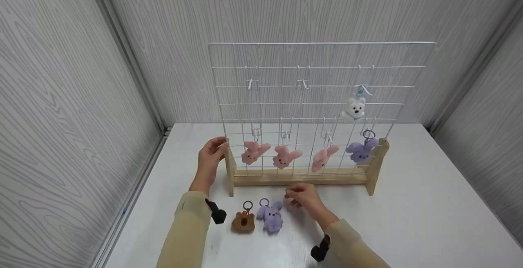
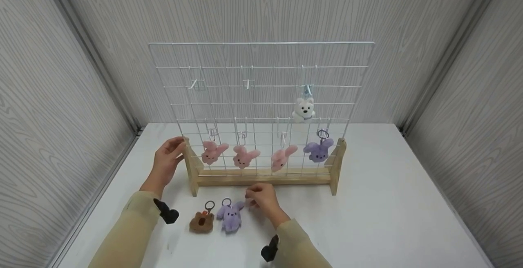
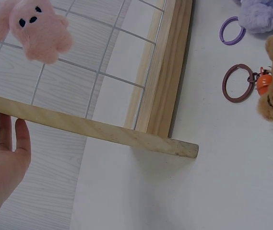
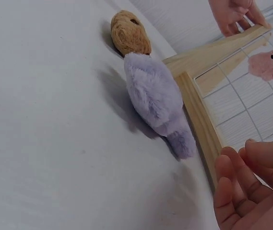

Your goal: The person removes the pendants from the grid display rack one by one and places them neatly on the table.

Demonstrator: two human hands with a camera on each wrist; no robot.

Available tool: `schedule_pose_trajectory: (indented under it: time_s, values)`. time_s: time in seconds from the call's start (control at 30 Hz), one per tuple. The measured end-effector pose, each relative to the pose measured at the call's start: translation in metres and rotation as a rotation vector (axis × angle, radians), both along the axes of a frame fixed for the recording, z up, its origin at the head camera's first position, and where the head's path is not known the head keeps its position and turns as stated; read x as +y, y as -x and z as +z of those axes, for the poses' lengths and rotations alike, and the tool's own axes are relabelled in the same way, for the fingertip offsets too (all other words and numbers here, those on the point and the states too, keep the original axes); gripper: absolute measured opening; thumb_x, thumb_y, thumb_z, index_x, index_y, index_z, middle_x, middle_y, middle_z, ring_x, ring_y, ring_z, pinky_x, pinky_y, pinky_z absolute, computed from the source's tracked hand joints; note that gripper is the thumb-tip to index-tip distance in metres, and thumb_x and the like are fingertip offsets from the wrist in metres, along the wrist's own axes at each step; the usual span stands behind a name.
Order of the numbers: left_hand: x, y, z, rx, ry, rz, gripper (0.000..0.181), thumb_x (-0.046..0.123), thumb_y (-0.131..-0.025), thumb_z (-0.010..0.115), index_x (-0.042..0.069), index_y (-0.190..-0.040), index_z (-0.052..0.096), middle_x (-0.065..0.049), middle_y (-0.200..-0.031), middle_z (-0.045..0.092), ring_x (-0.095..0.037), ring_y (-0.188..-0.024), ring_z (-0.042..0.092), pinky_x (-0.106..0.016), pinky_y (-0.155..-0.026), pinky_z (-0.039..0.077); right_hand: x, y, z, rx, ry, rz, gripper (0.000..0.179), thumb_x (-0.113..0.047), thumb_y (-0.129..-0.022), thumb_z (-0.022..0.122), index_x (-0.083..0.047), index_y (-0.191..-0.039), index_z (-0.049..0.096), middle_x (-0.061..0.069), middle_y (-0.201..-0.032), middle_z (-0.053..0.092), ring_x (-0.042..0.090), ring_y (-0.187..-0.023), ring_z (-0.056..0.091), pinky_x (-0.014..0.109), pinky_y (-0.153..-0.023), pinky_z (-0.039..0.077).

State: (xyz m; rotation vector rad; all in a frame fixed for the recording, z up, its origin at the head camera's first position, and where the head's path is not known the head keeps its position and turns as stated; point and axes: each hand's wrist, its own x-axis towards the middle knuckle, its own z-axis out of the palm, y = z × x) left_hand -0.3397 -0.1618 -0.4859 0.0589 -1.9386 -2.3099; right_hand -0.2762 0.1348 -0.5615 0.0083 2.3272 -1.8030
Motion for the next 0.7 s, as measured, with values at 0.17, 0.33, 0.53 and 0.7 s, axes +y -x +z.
schedule_pose_trajectory:
  time_s: [0.17, 0.33, 0.53, 0.7]
  values:
    - [-0.001, -0.001, -0.001, -0.015, 0.007, 0.004, 0.033, 0.017, -0.088, 0.066, 0.009, -0.119, 0.057, -0.006, -0.119, 0.057, -0.016, -0.11, 0.054, -0.031, -0.091, 0.046, 0.007, -0.008, 0.001, -0.01, 0.001, -0.012, 0.03, -0.019, -0.087, 0.066, 0.006, -0.103, 0.065, 0.01, -0.085, 0.068, 0.02, -0.066, 0.063, 0.032, -0.06, 0.054]
    - [-0.001, 0.0, -0.001, 0.001, -0.008, -0.002, 0.034, 0.018, -0.088, 0.066, 0.008, -0.118, 0.057, -0.007, -0.12, 0.057, -0.017, -0.11, 0.054, -0.031, -0.091, 0.047, 0.013, -0.015, 0.005, -0.009, 0.035, -0.016, 0.033, -0.021, -0.087, 0.067, 0.007, -0.105, 0.063, 0.01, -0.086, 0.068, 0.02, -0.065, 0.063, 0.033, -0.061, 0.055]
    - [-0.001, 0.0, -0.002, 0.02, -0.009, -0.01, 0.036, 0.018, -0.087, 0.067, 0.006, -0.12, 0.056, -0.009, -0.12, 0.057, -0.017, -0.111, 0.054, -0.032, -0.091, 0.047, 0.019, -0.022, 0.015, 0.008, 0.084, 0.002, 0.034, -0.022, -0.087, 0.067, 0.006, -0.105, 0.063, 0.01, -0.087, 0.068, 0.021, -0.067, 0.063, 0.038, -0.064, 0.055]
    - [-0.001, 0.001, -0.001, 0.013, 0.004, -0.01, 0.037, 0.019, -0.087, 0.067, 0.007, -0.12, 0.056, -0.008, -0.121, 0.057, -0.018, -0.111, 0.053, -0.032, -0.091, 0.047, 0.027, -0.026, 0.027, 0.029, 0.105, 0.008, 0.031, -0.024, -0.086, 0.068, 0.002, -0.103, 0.065, 0.011, -0.088, 0.068, 0.023, -0.069, 0.064, 0.033, -0.063, 0.054]
